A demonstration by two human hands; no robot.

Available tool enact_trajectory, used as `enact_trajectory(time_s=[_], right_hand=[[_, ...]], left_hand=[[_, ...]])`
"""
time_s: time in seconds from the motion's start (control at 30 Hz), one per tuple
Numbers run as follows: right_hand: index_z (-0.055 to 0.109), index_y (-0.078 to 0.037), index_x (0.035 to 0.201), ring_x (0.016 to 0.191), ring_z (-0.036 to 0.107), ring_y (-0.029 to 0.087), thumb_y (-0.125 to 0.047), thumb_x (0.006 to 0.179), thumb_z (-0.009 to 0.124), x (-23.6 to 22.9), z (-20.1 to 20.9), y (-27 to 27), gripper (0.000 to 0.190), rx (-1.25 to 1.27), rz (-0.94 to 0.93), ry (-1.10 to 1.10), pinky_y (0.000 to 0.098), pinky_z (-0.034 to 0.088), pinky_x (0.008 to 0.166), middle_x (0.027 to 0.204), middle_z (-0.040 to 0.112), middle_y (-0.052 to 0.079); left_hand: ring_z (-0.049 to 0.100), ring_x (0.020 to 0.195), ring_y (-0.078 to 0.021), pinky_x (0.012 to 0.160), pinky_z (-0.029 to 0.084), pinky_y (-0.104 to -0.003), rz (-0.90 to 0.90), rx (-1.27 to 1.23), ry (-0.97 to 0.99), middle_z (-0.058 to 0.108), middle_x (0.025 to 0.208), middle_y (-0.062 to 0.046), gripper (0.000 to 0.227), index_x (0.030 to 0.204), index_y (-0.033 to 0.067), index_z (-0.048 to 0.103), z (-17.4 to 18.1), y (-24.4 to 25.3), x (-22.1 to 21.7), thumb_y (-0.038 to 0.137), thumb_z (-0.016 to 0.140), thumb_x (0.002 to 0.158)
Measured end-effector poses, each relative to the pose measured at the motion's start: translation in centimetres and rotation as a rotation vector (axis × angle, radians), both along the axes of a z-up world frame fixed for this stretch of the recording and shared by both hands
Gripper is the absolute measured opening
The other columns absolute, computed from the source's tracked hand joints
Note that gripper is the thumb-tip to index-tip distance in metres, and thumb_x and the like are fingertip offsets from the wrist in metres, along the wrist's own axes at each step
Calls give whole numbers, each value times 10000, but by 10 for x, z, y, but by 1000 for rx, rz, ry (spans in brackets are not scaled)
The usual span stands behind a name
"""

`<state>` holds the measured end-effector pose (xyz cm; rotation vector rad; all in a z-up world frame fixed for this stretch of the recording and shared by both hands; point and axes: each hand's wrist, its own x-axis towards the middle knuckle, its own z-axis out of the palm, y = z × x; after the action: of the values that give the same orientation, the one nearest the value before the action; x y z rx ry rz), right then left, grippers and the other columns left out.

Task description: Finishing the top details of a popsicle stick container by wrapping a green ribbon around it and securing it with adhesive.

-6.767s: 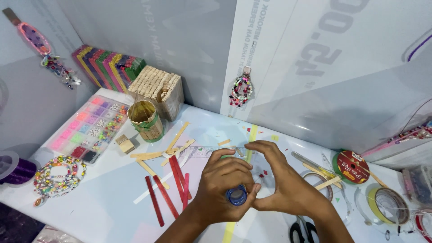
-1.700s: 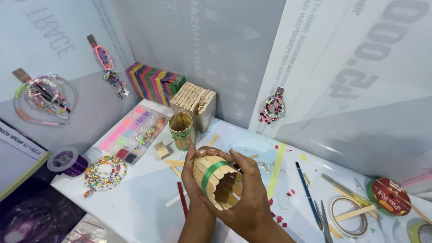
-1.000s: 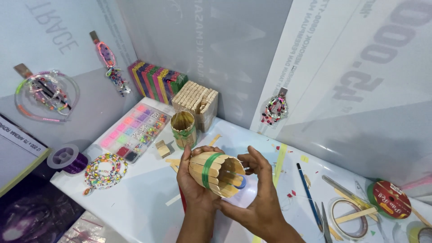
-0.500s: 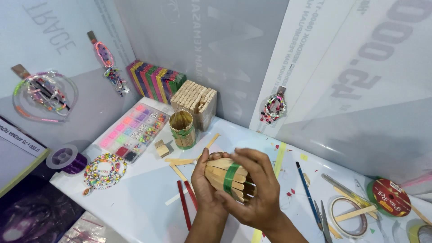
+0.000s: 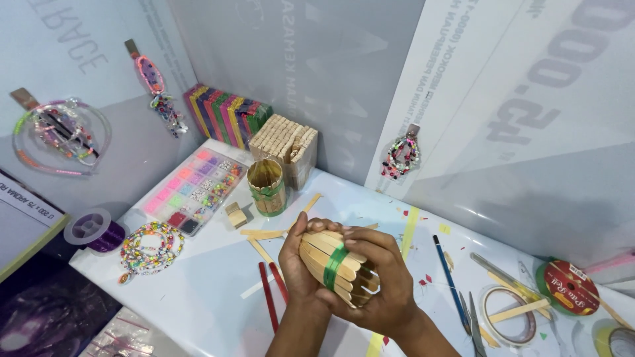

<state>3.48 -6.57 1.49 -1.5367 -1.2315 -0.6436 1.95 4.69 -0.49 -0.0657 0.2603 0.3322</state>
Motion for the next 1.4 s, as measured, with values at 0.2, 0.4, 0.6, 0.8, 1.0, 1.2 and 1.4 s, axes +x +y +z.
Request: enact_trajectory(time_s=[0.2,0.4,0.6,0.8,1.0,1.2,1.4], right_hand=[[440,-31,1426,1356,532,312,-502,661,916,-3,-10,-21,1017,-160,-32,218,438,453,1160,1397,565,128],[315,3,1513,1436,484,302,-589,779,792,-7,-18,-47,1057,-62,206,565,429,346,1222,1481,513,164],[645,63,1307,1106,639,296,-542,961,330,16,-17,-73,765,97,225,1470,417,454,961,1172,709,212],[657,60,1270,845,619,364,-641,916,336,9,28,-68,849,-40,87,1955,452,480,773,1055,694,275],[698,16,1331,1077,683,344,-595,872,298,8,32,-70,862,-168,118,1901,448,527,900,1248,762,274],[731,3,900,1052,710,249,-299,966,562,19,-8,-85,353,-192,269,1417,361,542,877,1155,749,164],[706,-20,662,1073,733,215,-174,946,662,20,-6,-93,326,-280,165,1296,345,528,933,1108,804,136]], left_hand=[[642,727,-242,882,525,-459,105,111,-59,617,671,-15,301,700,120,582,13,2,-10,249,618,969],[573,755,-232,988,408,-440,219,344,-166,577,730,-28,242,745,125,533,15,-1,-20,232,606,949],[777,728,-186,1112,346,-469,725,1621,-334,714,756,21,189,764,159,600,45,-25,-53,207,676,930],[689,923,-130,1134,546,-237,1094,2585,-1082,630,931,6,210,899,126,601,-13,-40,-43,8,598,1073],[535,984,57,1268,301,-180,1644,2912,-1128,466,1000,102,235,935,208,431,-58,-41,-36,198,286,1120],[678,1083,-179,1061,519,-228,1079,2575,-1547,635,1021,-45,162,893,118,626,-43,-34,-31,-26,622,966],[629,943,-166,967,513,-240,1100,2544,-1502,604,936,-14,229,876,142,560,-39,-36,-30,78,457,1070]])
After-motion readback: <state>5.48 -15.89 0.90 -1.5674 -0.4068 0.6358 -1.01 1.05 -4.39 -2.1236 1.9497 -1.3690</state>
